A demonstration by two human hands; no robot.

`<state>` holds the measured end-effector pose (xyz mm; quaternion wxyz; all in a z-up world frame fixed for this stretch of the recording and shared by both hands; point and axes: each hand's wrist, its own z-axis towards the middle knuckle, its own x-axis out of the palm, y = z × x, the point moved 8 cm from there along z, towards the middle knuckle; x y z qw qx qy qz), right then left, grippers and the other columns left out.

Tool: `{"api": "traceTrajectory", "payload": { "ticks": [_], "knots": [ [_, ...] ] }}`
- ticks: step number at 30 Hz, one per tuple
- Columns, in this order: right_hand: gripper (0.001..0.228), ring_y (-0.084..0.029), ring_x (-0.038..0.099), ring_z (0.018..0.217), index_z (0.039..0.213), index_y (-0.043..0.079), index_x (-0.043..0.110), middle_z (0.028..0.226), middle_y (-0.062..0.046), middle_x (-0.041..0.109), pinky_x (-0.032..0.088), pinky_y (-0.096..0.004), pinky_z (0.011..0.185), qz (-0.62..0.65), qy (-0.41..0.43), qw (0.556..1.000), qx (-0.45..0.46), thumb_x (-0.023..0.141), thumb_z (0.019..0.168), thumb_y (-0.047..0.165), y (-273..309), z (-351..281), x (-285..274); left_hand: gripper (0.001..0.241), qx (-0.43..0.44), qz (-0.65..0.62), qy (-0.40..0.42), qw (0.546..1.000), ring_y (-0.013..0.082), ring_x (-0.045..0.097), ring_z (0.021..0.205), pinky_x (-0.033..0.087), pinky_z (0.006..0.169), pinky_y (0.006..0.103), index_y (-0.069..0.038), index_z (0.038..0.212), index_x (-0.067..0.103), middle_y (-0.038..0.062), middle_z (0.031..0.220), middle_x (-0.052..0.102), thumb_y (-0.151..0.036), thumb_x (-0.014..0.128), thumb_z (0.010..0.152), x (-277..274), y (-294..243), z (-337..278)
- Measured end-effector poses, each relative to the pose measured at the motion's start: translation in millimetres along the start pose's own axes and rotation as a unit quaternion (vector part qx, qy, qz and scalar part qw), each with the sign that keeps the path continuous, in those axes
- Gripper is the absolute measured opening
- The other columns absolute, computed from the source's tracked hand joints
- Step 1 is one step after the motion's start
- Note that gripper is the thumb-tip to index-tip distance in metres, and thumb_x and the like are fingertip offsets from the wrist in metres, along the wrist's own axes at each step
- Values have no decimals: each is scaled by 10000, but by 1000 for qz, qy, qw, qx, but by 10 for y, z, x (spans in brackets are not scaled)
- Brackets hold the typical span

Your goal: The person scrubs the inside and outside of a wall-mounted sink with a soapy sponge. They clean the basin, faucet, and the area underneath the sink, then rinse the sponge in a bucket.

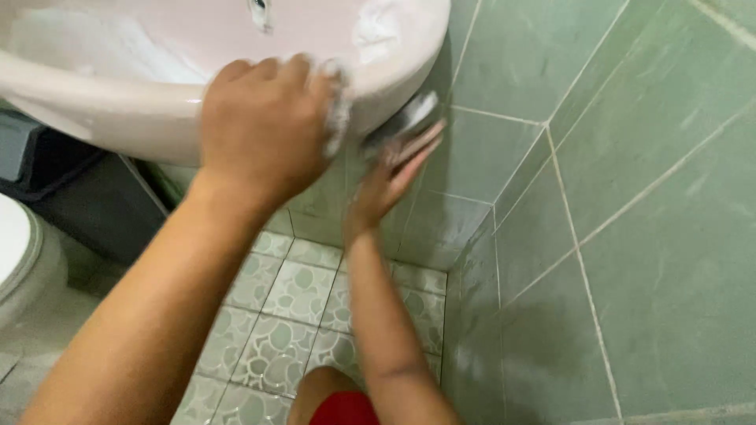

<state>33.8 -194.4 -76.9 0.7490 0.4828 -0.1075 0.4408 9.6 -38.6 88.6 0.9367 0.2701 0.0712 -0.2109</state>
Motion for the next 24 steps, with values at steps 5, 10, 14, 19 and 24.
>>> {"api": "traceTrajectory", "payload": {
  "ticks": [5,10,14,19,24],
  "knots": [
    [339,-173,462,1060,1484,182,448,1521,-66,534,452,-366,868,52,64,977,-199,494,1150,216,727,405,216,343,-31,26,4,999,57,592,582,420,590,237,-343,941,758,-140,767,687,-461,666,1250,199,908,-587],
    [670,-191,395,1533,1478,455,468,1722,17,209,480,-444,1320,-12,228,879,-419,802,936,245,624,-893,628,129,-24,-49,-27,998,157,689,805,517,821,291,-240,1045,795,-67,1068,830,-285,744,1154,267,1259,-926],
    [645,-206,491,1424,1600,271,325,1602,-10,418,429,-397,1259,-111,116,926,-342,658,1047,255,463,-250,112,259,-45,-33,-40,998,139,700,771,498,792,277,-255,1035,818,-83,987,808,-278,654,1233,317,1406,-961],
    [686,-145,591,1207,1529,533,370,1347,127,539,608,-381,1135,-189,14,880,-436,721,1012,250,751,-211,288,347,-79,-110,-85,987,230,621,768,445,895,341,-127,992,834,13,902,776,-199,570,1206,346,1507,-1030],
    [654,-322,653,1238,1665,274,276,1482,-117,560,626,-513,1061,284,394,872,-53,559,1076,242,14,-628,556,282,-83,-128,-113,982,217,648,824,434,920,333,-140,941,799,-12,1010,829,-180,614,1149,292,1502,-967]
  ]
}}
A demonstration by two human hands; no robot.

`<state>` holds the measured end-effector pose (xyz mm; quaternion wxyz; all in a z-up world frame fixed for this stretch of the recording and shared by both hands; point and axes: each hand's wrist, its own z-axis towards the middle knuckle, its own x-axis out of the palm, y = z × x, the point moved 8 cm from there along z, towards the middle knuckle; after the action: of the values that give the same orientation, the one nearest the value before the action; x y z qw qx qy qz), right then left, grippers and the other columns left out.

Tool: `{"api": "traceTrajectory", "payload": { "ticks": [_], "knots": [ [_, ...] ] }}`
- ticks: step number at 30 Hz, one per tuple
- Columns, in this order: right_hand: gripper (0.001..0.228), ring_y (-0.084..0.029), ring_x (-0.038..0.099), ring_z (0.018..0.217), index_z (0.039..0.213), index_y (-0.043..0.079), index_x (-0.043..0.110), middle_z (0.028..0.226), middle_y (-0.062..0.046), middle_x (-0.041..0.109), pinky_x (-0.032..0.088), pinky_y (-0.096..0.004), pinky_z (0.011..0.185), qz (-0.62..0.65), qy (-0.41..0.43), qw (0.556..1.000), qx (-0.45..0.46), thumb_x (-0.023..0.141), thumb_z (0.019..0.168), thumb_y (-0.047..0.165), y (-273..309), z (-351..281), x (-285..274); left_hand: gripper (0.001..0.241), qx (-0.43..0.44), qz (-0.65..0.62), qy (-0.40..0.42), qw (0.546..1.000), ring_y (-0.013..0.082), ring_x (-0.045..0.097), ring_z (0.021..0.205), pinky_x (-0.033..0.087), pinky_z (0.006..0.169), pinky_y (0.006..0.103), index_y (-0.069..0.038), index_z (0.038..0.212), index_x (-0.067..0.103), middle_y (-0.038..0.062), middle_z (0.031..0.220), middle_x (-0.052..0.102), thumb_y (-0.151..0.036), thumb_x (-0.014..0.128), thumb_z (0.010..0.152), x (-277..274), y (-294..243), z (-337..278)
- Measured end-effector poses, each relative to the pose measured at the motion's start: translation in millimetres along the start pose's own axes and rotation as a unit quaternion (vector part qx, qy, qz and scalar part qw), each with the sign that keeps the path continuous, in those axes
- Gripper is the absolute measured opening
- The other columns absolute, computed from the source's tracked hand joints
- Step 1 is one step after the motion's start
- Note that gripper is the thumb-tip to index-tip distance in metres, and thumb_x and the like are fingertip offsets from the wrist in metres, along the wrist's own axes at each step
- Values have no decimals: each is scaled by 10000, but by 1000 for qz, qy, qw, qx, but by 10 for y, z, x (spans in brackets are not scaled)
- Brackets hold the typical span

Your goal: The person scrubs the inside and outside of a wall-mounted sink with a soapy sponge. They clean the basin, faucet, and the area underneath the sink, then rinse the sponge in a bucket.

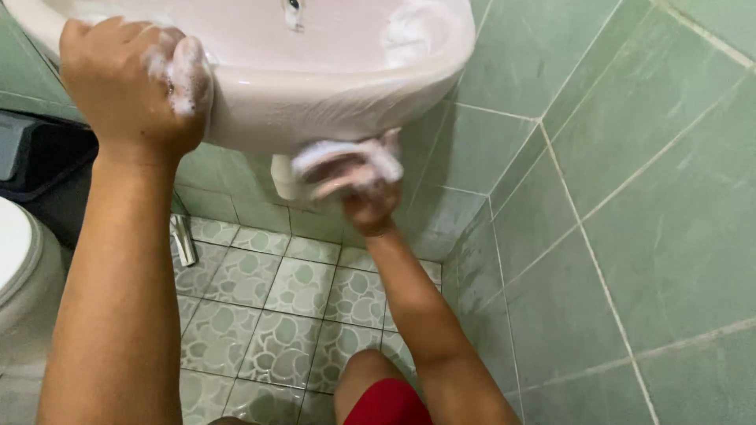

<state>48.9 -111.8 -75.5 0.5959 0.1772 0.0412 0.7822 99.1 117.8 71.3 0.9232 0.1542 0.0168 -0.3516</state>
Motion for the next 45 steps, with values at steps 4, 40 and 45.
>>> {"api": "traceTrajectory", "payload": {
  "ticks": [4,40,45],
  "knots": [
    [710,-277,595,1244,1428,94,377,1351,-123,544,529,-448,1149,-663,-169,717,-133,602,986,602,639,186,-364,364,-22,33,1,999,137,557,645,427,812,303,-216,898,787,-57,833,768,-240,516,1139,83,55,0],
    [422,-236,742,1082,1381,417,412,1250,-32,666,582,-469,1131,-702,54,652,-280,669,1051,369,341,192,1123,222,-57,-108,-70,990,319,536,810,398,1004,408,-55,886,757,91,863,671,-172,657,1047,-99,35,2],
    [955,-317,334,1549,1630,370,53,1687,-90,210,326,-502,1355,-747,-86,636,-173,740,977,489,392,-285,-306,242,-69,-36,-84,993,233,437,732,361,846,372,-144,799,678,34,755,560,-196,619,1027,56,106,-7]
  ]
}}
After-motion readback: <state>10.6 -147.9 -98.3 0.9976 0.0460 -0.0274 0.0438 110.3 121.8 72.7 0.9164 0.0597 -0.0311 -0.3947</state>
